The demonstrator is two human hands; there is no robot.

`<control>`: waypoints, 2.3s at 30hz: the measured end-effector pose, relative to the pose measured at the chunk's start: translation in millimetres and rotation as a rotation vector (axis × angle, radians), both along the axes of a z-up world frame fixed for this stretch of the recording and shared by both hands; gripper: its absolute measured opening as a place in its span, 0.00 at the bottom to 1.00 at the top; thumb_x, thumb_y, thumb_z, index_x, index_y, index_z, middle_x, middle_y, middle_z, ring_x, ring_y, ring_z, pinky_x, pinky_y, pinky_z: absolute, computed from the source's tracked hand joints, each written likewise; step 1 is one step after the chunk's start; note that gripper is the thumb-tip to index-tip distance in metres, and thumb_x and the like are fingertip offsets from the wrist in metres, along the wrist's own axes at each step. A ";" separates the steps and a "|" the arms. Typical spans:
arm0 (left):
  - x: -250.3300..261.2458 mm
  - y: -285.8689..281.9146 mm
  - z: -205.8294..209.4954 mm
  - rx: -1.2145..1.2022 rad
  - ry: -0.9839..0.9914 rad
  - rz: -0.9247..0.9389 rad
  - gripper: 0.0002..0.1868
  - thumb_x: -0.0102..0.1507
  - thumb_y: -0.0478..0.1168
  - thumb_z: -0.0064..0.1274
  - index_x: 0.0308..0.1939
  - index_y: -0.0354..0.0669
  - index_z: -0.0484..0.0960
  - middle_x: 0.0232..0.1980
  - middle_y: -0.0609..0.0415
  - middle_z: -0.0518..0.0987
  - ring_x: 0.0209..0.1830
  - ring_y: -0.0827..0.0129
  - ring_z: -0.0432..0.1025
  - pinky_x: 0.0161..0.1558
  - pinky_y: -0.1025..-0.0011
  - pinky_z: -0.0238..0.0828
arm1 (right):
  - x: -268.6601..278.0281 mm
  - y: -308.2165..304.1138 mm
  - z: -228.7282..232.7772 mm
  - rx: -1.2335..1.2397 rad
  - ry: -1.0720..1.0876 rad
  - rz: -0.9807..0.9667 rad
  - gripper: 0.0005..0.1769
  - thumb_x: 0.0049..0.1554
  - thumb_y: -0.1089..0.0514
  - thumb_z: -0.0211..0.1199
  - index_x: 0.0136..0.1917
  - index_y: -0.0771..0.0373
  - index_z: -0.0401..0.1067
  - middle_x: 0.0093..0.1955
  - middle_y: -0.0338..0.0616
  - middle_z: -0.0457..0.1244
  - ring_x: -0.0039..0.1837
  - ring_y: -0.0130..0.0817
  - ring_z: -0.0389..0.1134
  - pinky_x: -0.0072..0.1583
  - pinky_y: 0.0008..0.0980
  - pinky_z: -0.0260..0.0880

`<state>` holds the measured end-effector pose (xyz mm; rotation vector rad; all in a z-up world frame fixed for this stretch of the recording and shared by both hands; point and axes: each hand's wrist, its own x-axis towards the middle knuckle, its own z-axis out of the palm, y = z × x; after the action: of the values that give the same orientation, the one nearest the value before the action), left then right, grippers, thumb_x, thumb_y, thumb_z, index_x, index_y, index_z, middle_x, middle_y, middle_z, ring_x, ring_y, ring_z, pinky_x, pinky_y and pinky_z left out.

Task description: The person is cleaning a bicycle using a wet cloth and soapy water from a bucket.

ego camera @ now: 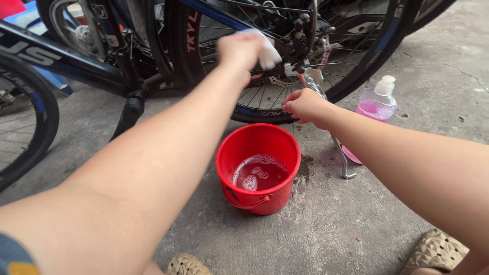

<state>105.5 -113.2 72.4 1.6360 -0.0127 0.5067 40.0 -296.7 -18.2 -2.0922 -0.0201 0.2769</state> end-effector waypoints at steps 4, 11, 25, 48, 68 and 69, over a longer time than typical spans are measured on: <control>-33.1 -51.6 -5.2 0.331 0.069 0.030 0.03 0.51 0.38 0.68 0.28 0.46 0.91 0.32 0.54 0.87 0.31 0.69 0.82 0.39 0.70 0.80 | -6.7 -27.6 -14.6 -0.025 0.032 -0.068 0.12 0.57 0.55 0.64 0.54 0.57 0.79 0.52 0.43 0.70 0.50 0.33 0.71 0.50 0.38 0.75; -30.1 -93.6 -37.9 0.659 -0.047 -0.069 0.01 0.52 0.35 0.63 0.26 0.46 0.89 0.30 0.48 0.85 0.32 0.59 0.82 0.39 0.65 0.79 | -18.7 -61.2 -20.2 0.165 0.145 -0.145 0.14 0.59 0.55 0.59 0.56 0.59 0.76 0.51 0.44 0.70 0.50 0.35 0.72 0.52 0.39 0.75; 17.3 -122.1 -132.0 0.715 0.369 -0.099 0.04 0.56 0.39 0.64 0.32 0.46 0.92 0.38 0.50 0.86 0.40 0.62 0.83 0.44 0.69 0.79 | -2.3 -90.7 -47.6 0.302 0.108 -0.347 0.12 0.59 0.58 0.61 0.55 0.62 0.76 0.45 0.42 0.69 0.44 0.33 0.70 0.46 0.36 0.73; 12.6 -135.0 -172.2 -0.259 0.579 -0.466 0.14 0.65 0.37 0.45 0.54 0.41 0.75 0.49 0.51 0.80 0.52 0.62 0.76 0.60 0.55 0.72 | -7.8 -98.2 -55.3 0.213 0.100 -0.525 0.17 0.58 0.66 0.53 0.56 0.58 0.77 0.48 0.44 0.69 0.46 0.32 0.69 0.44 0.35 0.71; -8.6 -125.5 -106.4 -0.082 0.434 0.024 0.13 0.59 0.39 0.56 0.44 0.37 0.85 0.47 0.44 0.86 0.44 0.60 0.82 0.45 0.64 0.78 | -12.5 -94.3 -47.0 0.207 0.101 -0.527 0.13 0.57 0.66 0.57 0.54 0.61 0.76 0.48 0.44 0.68 0.47 0.33 0.68 0.45 0.35 0.71; -7.2 -131.6 -104.6 -0.108 0.379 -0.024 0.11 0.57 0.37 0.59 0.43 0.39 0.86 0.46 0.44 0.87 0.43 0.60 0.83 0.43 0.64 0.80 | -12.9 -94.3 -46.1 0.206 0.097 -0.528 0.13 0.56 0.66 0.57 0.54 0.61 0.76 0.48 0.44 0.68 0.47 0.33 0.68 0.45 0.35 0.71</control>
<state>98.3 -244.9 -32.2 1.6011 0.2715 0.1694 27.1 -391.0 -64.3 -1.8001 0.5326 0.0501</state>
